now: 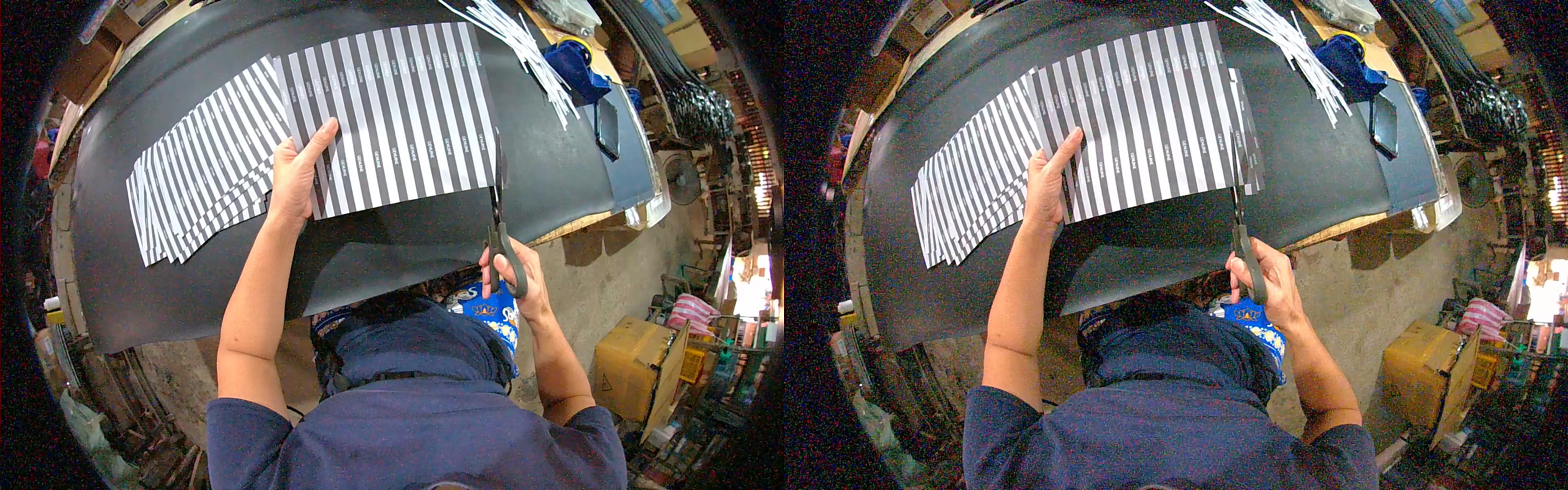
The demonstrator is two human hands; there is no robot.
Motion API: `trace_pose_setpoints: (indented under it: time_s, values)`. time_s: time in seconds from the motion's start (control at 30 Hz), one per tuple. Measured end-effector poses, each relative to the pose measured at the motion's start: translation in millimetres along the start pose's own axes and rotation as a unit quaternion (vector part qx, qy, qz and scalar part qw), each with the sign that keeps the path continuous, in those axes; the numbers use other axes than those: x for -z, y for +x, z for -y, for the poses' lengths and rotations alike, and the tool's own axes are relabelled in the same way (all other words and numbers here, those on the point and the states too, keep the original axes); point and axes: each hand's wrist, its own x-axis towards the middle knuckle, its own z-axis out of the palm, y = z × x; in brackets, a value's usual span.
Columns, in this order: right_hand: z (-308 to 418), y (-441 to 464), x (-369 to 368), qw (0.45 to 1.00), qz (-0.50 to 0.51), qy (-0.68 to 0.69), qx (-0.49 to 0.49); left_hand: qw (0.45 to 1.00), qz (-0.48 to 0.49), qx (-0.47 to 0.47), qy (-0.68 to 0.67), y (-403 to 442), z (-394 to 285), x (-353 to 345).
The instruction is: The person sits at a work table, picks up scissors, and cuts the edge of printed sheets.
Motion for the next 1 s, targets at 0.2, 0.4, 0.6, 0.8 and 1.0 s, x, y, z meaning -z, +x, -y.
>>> trace_pose_setpoints:
  time_s: [0.2, 0.4, 0.6, 0.8, 1.0]
  values:
    - [2.0, 0.1, -0.1, 1.000, 0.002, 0.002, -0.002, 1.000, 0.000, 0.003, 0.008, -1.1, -1.1, -0.1]
    - [4.0, 0.4, -1.0, 1.000, 0.005, 0.006, -0.007, 1.000, -0.003, 0.003, 0.002, 0.6, 1.1, 0.3]
    - [3.8, 0.1, -0.9, 1.000, -0.002, 0.012, -0.019, 1.000, 0.002, 0.004, -0.002, -0.4, 0.1, -0.2]
    - [6.5, 0.8, -1.7, 1.000, -0.008, 0.001, -0.017, 1.000, 0.000, -0.002, 0.005, -0.1, 0.1, 0.1]
    - [6.9, -0.1, -1.5, 1.000, -0.012, -0.006, -0.027, 1.000, 0.002, -0.004, 0.007, -2.0, -3.2, -1.2]
